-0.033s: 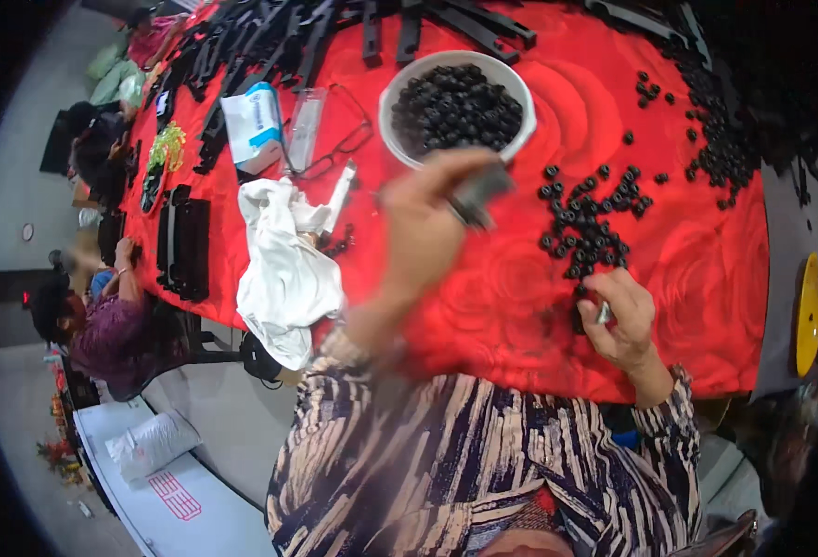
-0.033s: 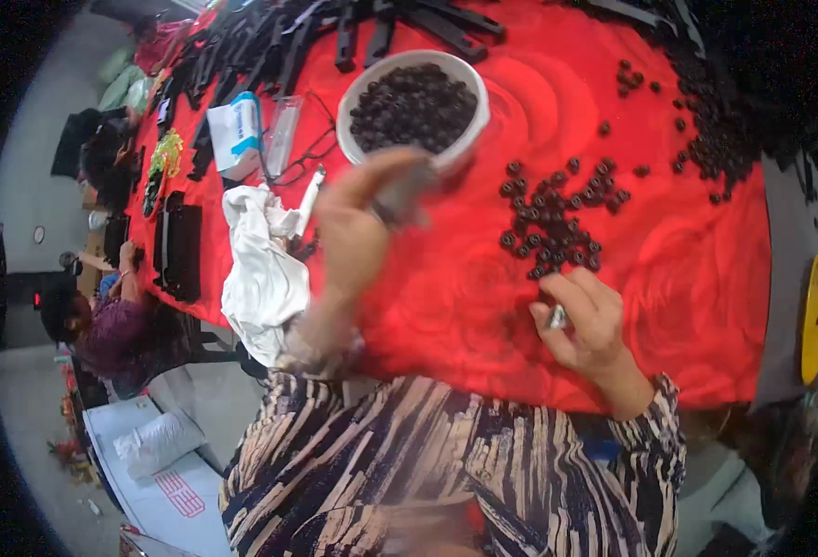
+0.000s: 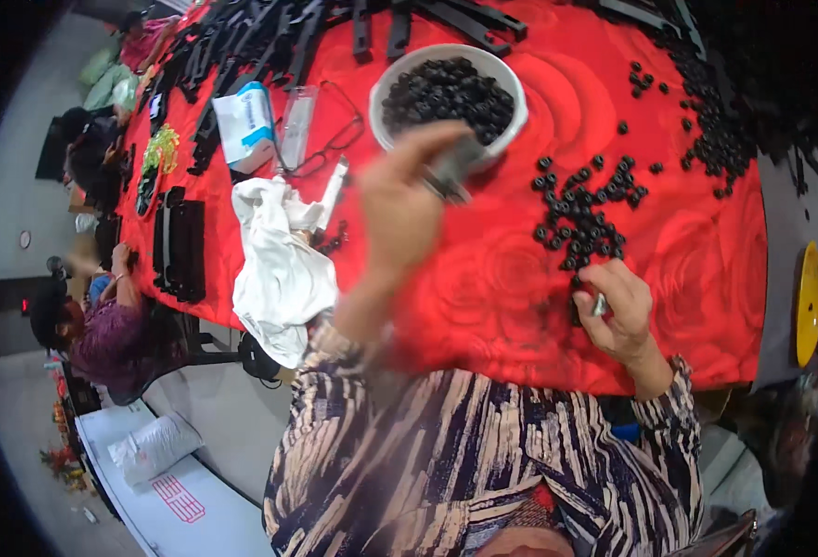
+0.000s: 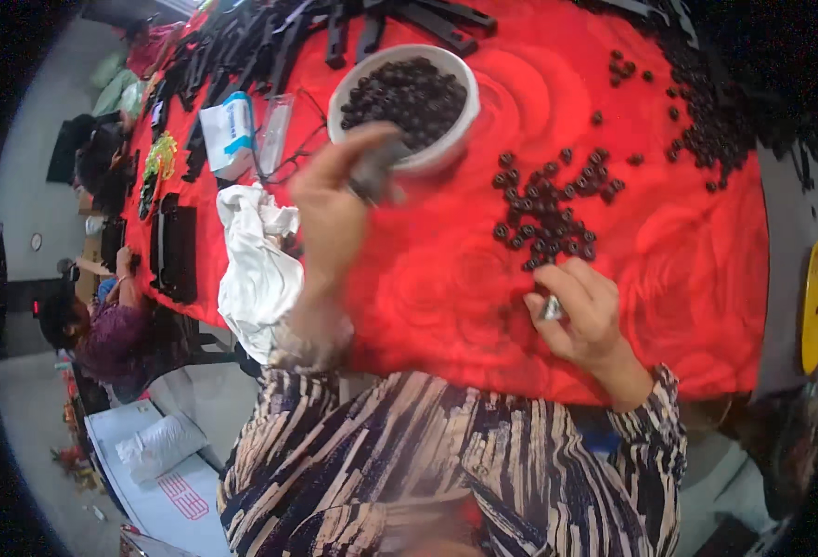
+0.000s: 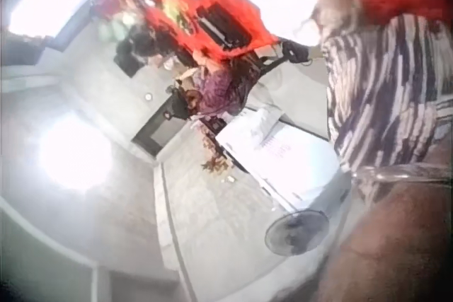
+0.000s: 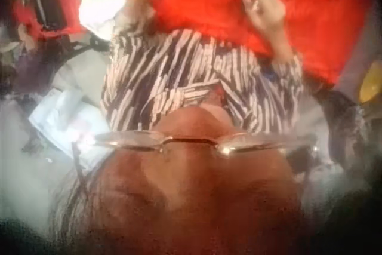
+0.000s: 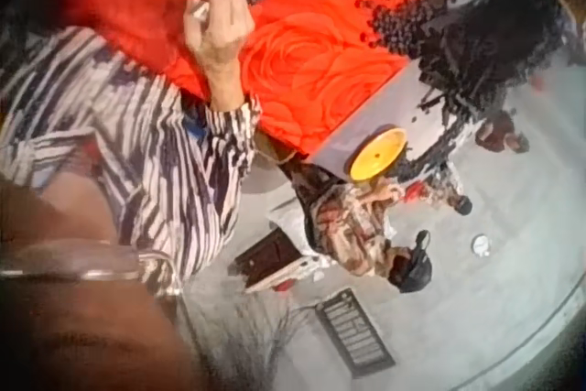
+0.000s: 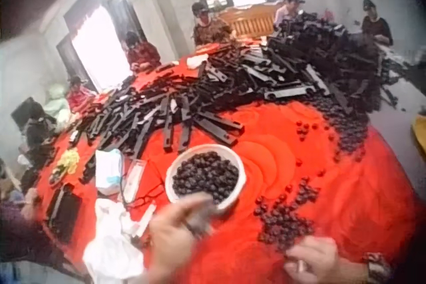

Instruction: The person sits at a table covered with a red cloth and repeatedly picks up small black beads. Using a small metal tool, they scrape or clean the surface of each bead individually. The cleaned beads are placed back onto the table surface, while a bowl of unprocessed beads sits nearby.

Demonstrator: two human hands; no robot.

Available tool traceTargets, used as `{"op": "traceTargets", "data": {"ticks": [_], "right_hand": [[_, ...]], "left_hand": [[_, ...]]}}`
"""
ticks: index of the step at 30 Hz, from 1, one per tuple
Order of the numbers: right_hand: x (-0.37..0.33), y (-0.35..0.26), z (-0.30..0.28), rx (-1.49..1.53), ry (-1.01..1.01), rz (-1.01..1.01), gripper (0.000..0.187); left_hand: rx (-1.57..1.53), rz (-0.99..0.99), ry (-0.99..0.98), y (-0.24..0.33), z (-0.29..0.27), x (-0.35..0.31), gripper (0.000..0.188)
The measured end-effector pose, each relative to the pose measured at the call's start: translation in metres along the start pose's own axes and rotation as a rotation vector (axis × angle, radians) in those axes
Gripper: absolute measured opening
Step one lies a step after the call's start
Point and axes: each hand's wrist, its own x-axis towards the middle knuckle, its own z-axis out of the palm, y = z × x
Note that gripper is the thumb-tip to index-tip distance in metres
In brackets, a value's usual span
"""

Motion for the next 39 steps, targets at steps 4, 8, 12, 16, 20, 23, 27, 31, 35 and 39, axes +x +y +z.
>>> {"op": "traceTargets", "data": {"ticks": [4, 8, 12, 16, 20, 23, 27, 31, 35, 39], "right_hand": [[-0.003, 0.004, -0.001, 0.023, 0.095, -0.027, 0.024], [-0.009, 0.021, -0.023, 0.129, 0.598, 0.157, 0.024], [-0.004, 0.043, -0.037, 0.23, 0.94, 0.068, 0.025], [0.001, 0.025, -0.03, -0.221, 0.365, -0.138, 0.027], [0.002, 0.02, -0.016, -0.064, 0.218, -0.068, 0.025], [0.0, 0.021, -0.011, -0.051, 0.192, -0.007, 0.024], [0.004, 0.016, -0.005, 0.029, 0.143, 0.042, 0.024], [0.0, 0.014, -0.006, 0.094, 0.117, 0.065, 0.026], [0.007, 0.003, -0.003, 0.178, 0.081, 0.103, 0.032], [0.009, 0.0, 0.005, 0.232, 0.009, 0.078, 0.038]], "left_hand": [[0.101, 0.194, 0.165, -0.02, -0.024, 0.047, 0.035], [0.506, 0.462, 0.36, -0.022, -0.019, 0.039, 0.03], [0.562, 0.408, -0.155, -0.019, 0.007, -0.002, 0.026], [0.511, 0.368, -0.489, -0.05, 0.033, -0.023, 0.025], [0.578, 0.374, -0.656, -0.064, 0.04, -0.019, 0.026], [0.554, 0.356, -0.662, -0.07, 0.039, -0.017, 0.025], [0.559, 0.423, -0.521, -0.071, 0.04, -0.019, 0.025], [-0.191, -0.316, -0.611, -0.053, 0.036, -0.033, 0.023], [-0.67, -0.692, -0.644, -0.046, 0.037, -0.044, 0.022], [-0.828, -0.802, -0.687, -0.056, 0.041, -0.055, 0.023]]}}
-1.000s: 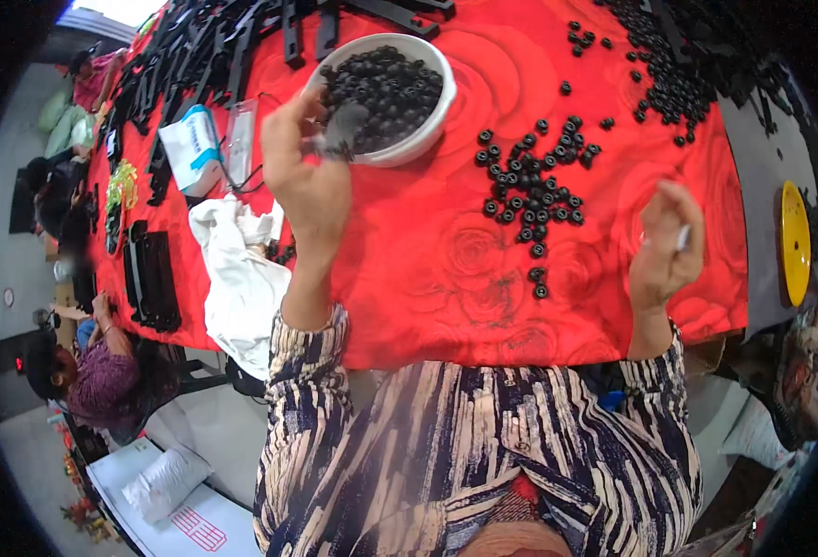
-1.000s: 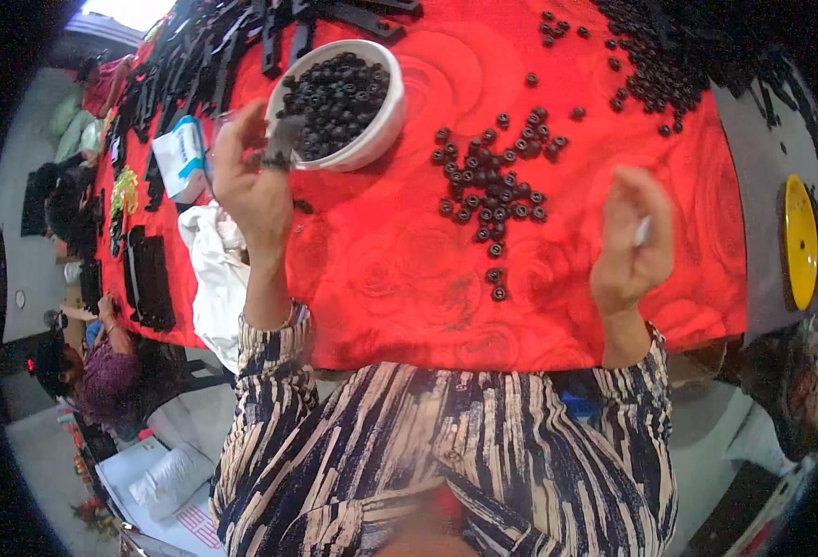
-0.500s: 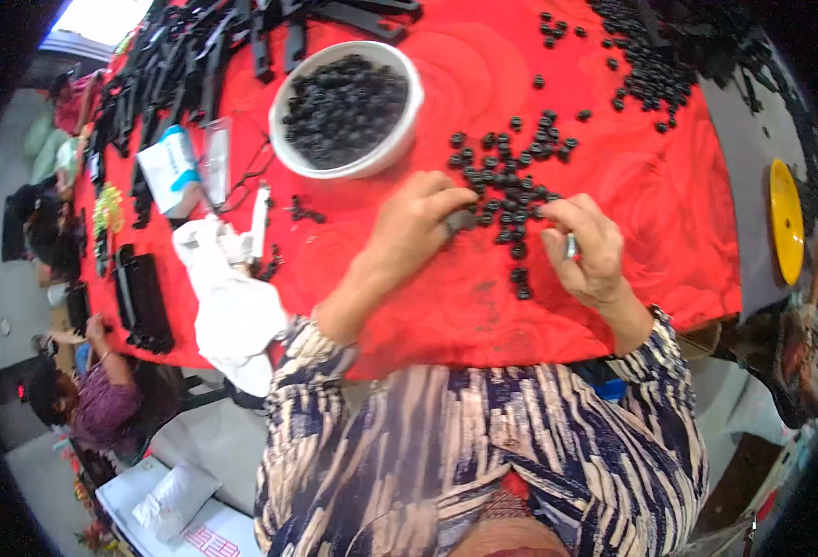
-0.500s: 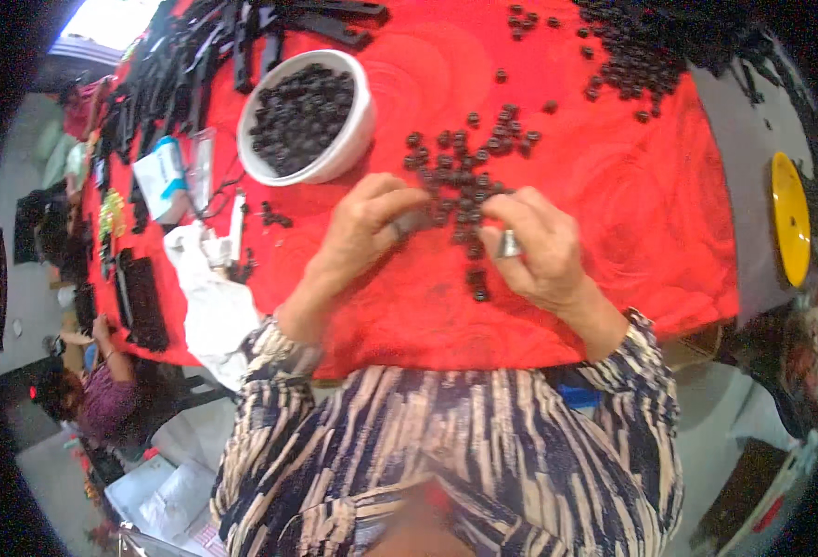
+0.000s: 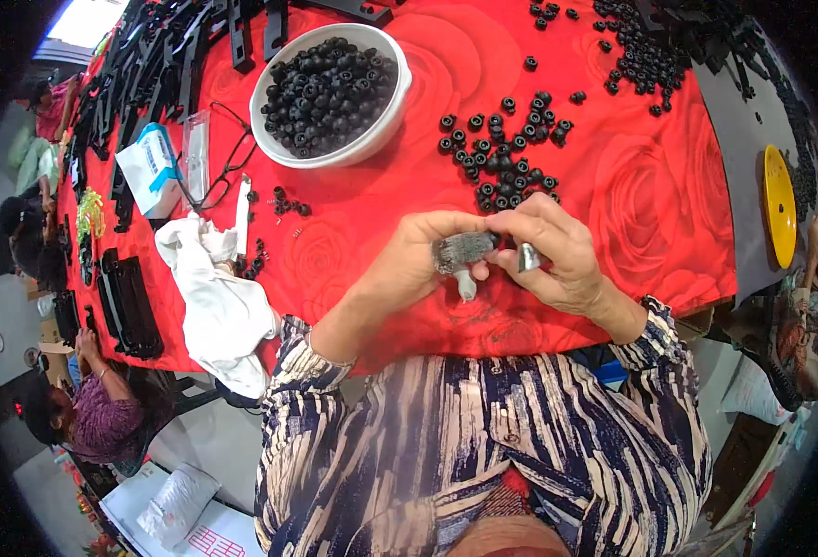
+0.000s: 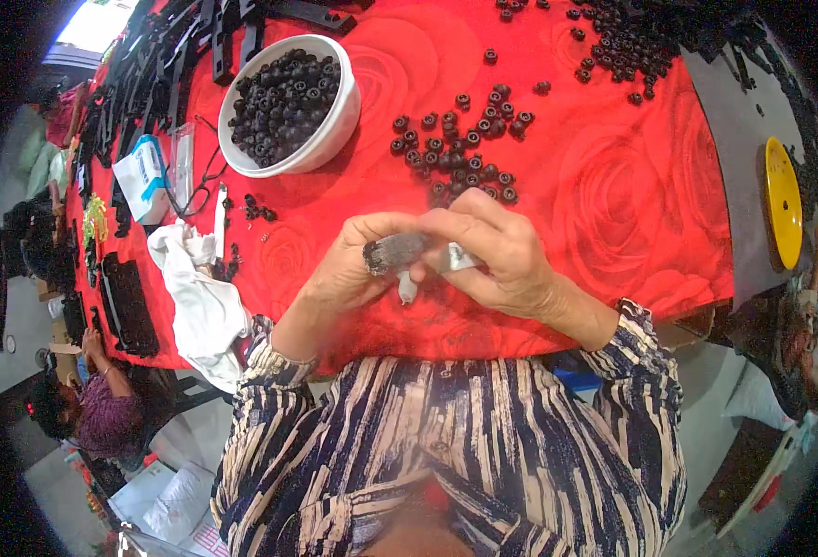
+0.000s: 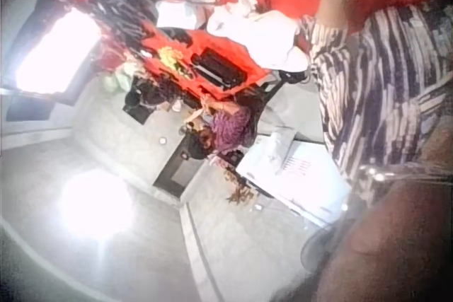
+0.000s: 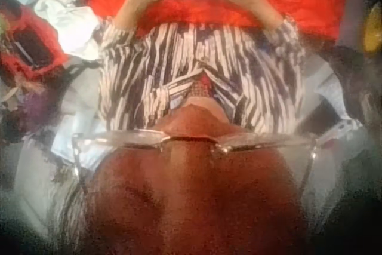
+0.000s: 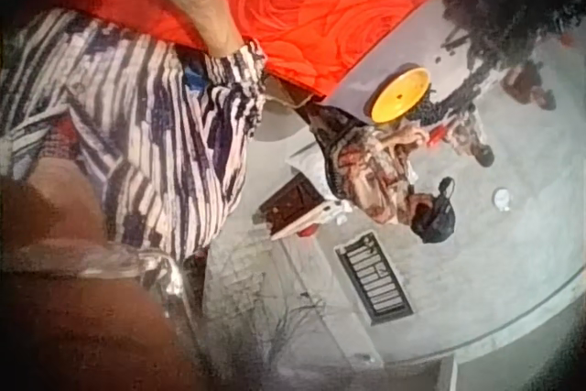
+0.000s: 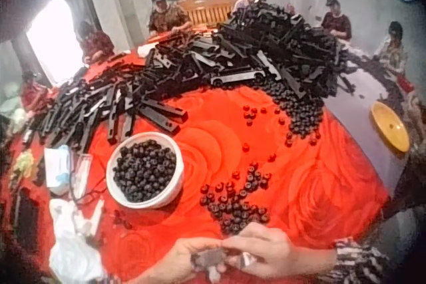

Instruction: The person sits at a table covered with a red cloth and repeatedly picks up small black beads. Using a small metal tool, they scrape or clean the surface of each bead individually. The cleaned beads are placed back onto the table surface, while a bowl of unprocessed beads sits nearby.

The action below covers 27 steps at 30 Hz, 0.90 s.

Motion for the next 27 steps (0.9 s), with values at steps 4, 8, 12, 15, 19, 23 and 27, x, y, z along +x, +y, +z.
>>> {"op": "traceTargets", "data": {"ticks": [4, 8, 12, 15, 19, 23, 27], "right_hand": [[0.008, -0.003, -0.002, -0.012, -0.07, -0.012, 0.037], [0.015, -0.004, 0.004, -0.041, 0.0, -0.115, 0.035], [0.012, 0.0, 0.01, -0.125, 0.085, -0.224, 0.033], [0.008, -0.001, 0.011, -0.181, 0.097, -0.237, 0.033], [0.002, 0.005, 0.008, -0.284, 0.096, -0.327, 0.033], [-0.005, 0.01, 0.006, -0.324, 0.058, -0.336, 0.035], [-0.004, 0.012, 0.003, -0.22, 0.003, -0.238, 0.033]], "left_hand": [[-0.254, -0.103, -0.056, -0.002, -0.001, -0.001, 0.021], [-0.239, -0.053, -0.065, -0.001, -0.002, -0.004, 0.02], [-0.225, -0.037, -0.036, -0.005, -0.003, -0.006, 0.02], [-0.174, 0.021, -0.004, -0.008, -0.001, -0.007, 0.02], [0.002, 0.082, 0.039, -0.013, 0.001, -0.011, 0.02], [0.158, -0.013, 0.11, -0.006, 0.009, -0.013, 0.021], [0.186, -0.042, 0.159, -0.003, 0.014, -0.014, 0.022]]}}
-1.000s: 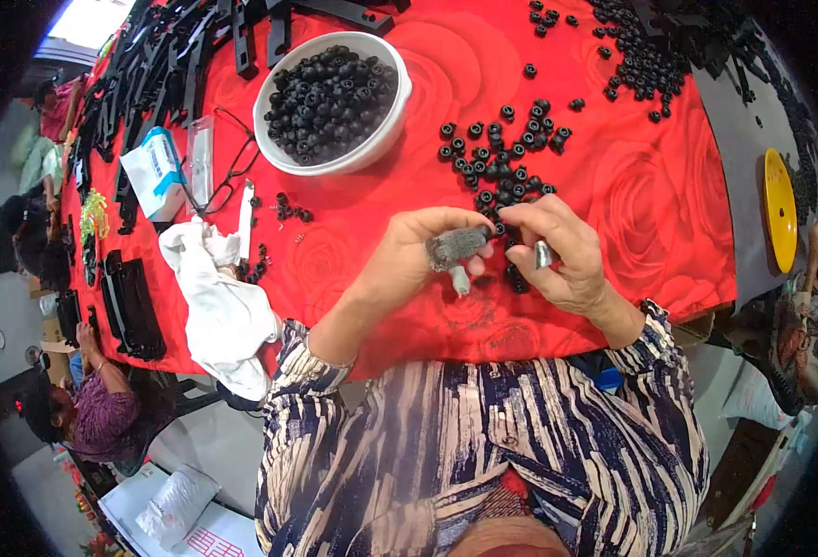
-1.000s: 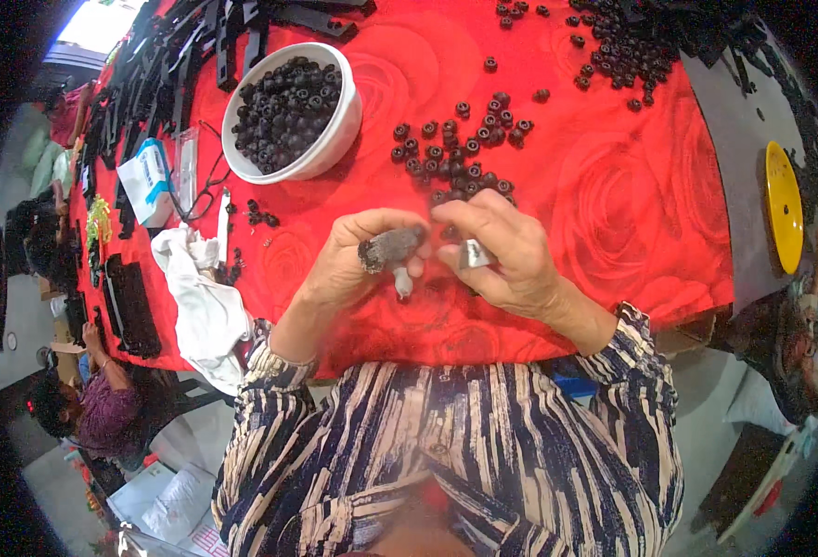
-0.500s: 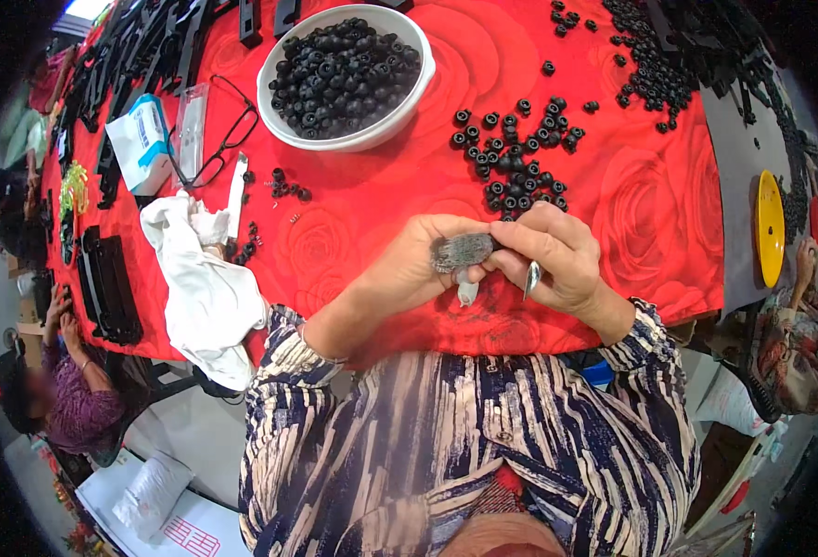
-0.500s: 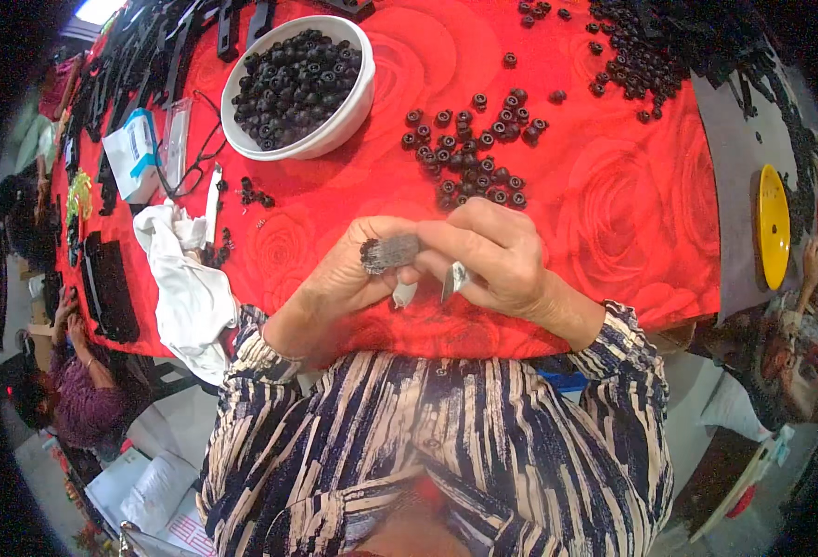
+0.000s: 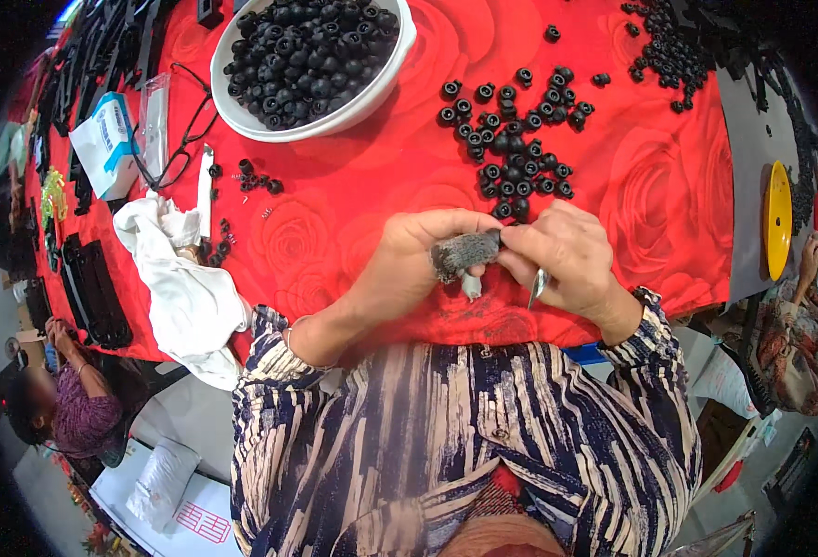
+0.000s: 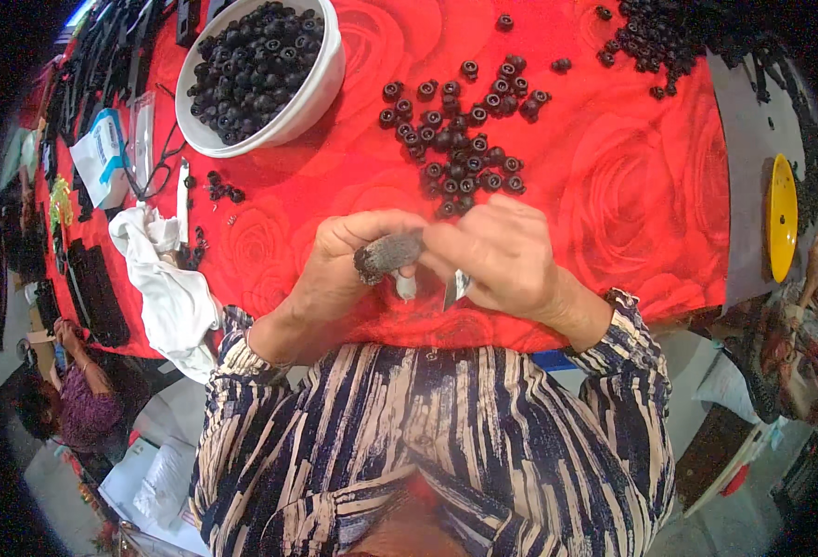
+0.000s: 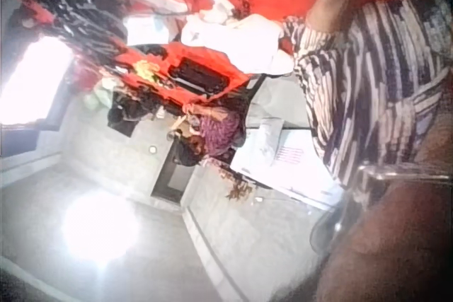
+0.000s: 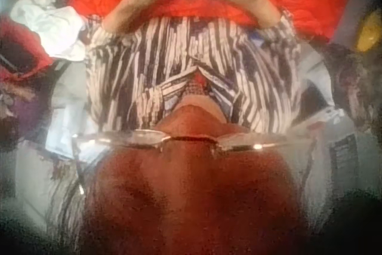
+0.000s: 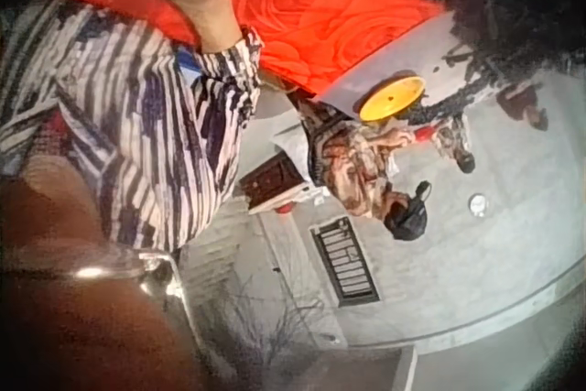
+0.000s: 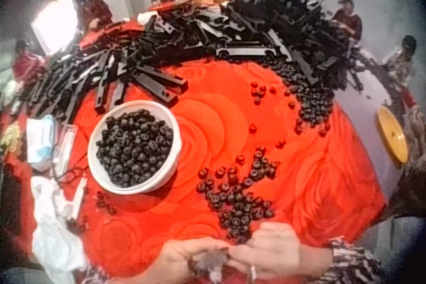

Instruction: The person sits at a table covered with a red cloth and repeatedly picks up small black beads. Using a small metal tool, they scrape or clean the surface of each bead individually. The cleaned beads are placed back onto the table surface, while a bowl of unprocessed beads sits nearby.

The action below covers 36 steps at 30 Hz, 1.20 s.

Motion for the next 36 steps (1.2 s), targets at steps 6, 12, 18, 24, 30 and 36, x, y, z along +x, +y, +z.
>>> {"op": "traceTargets", "data": {"ticks": [6, 12, 18, 24, 30, 36], "right_hand": [[0.008, 0.0, -0.015, 0.456, -0.107, 0.468, 0.023], [0.004, 0.003, -0.009, 0.314, -0.161, 0.453, 0.013], [0.003, 0.003, -0.006, 0.27, -0.129, 0.443, 0.013], [0.003, 0.002, -0.005, 0.266, -0.131, 0.438, 0.013], [0.003, 0.002, -0.007, 0.274, -0.163, 0.456, 0.012], [0.004, 0.001, -0.007, 0.274, -0.183, 0.455, 0.011]], "left_hand": [[0.037, 0.077, 0.011, 0.0, -0.004, 0.002, 0.024], [-0.009, 0.097, 0.019, -0.003, -0.003, 0.001, 0.024], [0.005, 0.115, -0.016, -0.002, -0.004, 0.005, 0.023], [0.031, 0.1, 0.021, -0.002, -0.001, 0.003, 0.023], [0.016, 0.089, 0.003, -0.001, -0.004, 0.004, 0.024], [0.007, 0.077, -0.008, -0.003, -0.006, 0.004, 0.024]]}}
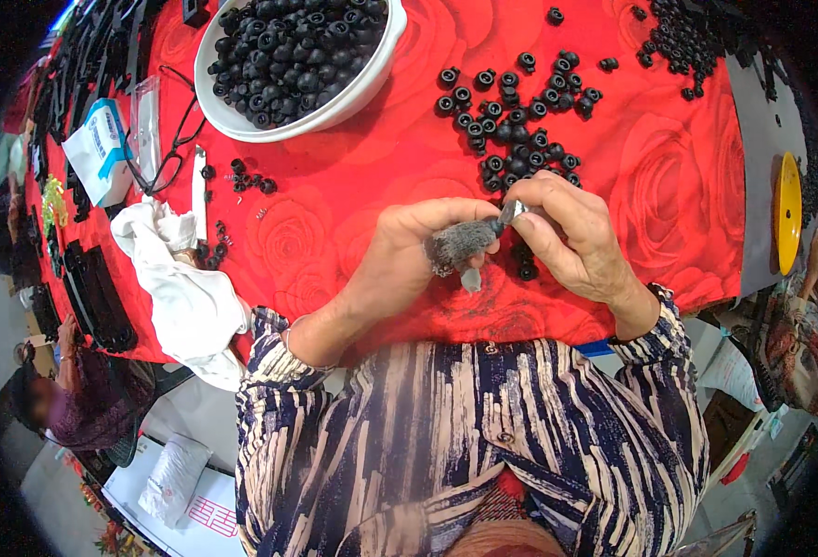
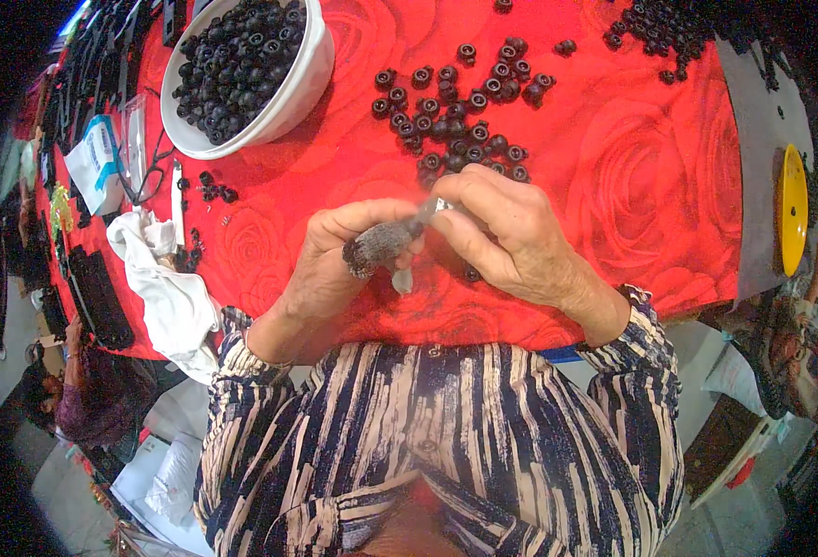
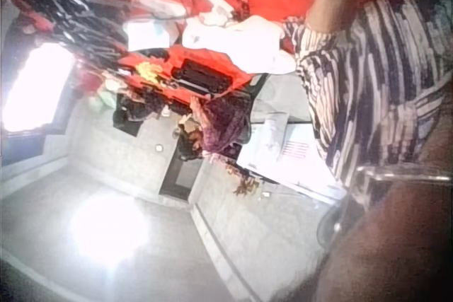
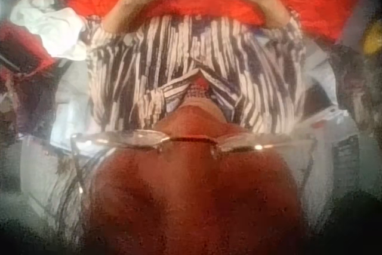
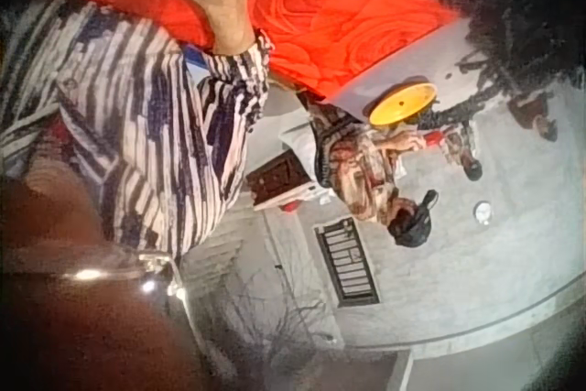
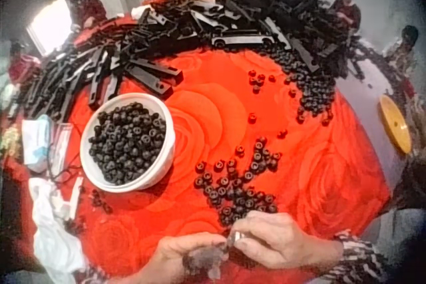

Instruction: The person sits at a table covered with a red cloth and repeatedly picks up small black beads. Using a small metal tool, they scrape or clean the surface of each bead individually. The cleaned beads are placed back onto the table surface, while a bowl of unprocessed beads sits nearby.

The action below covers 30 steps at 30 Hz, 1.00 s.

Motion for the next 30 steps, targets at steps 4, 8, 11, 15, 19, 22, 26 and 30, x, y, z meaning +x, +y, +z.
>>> {"op": "traceTargets", "data": {"ticks": [4, 8, 11, 15, 19, 22, 26, 30], "right_hand": [[0.001, -0.002, -0.002, -0.02, -0.01, -0.01, 0.013], [0.001, 0.0, -0.003, -0.011, -0.027, -0.031, 0.013], [0.001, 0.0, -0.003, -0.012, -0.037, -0.036, 0.013], [0.002, -0.002, -0.004, -0.01, -0.036, -0.039, 0.013], [0.001, 0.002, -0.002, 0.005, -0.04, -0.047, 0.012], [0.001, 0.004, -0.002, 0.009, -0.058, -0.045, 0.012], [0.001, -0.002, 0.003, -0.078, -0.158, -0.19, 0.013], [-0.003, 0.003, 0.004, 0.071, -0.11, -0.153, 0.014]], "left_hand": [[-0.018, -0.034, 0.011, 0.003, 0.002, -0.001, 0.024], [0.023, -0.033, 0.011, 0.004, 0.002, -0.001, 0.022], [0.018, -0.031, 0.011, 0.004, 0.002, -0.001, 0.022], [-0.013, -0.028, -0.006, -0.001, -0.001, 0.0, 0.021], [-0.058, -0.058, -0.006, -0.004, -0.003, 0.001, 0.021], [-0.07, -0.049, -0.017, -0.009, -0.006, 0.002, 0.021], [-0.125, -0.02, -0.024, -0.004, -0.007, 0.005, 0.022], [-0.105, 0.052, 0.061, -0.002, -0.009, 0.01, 0.022]]}}
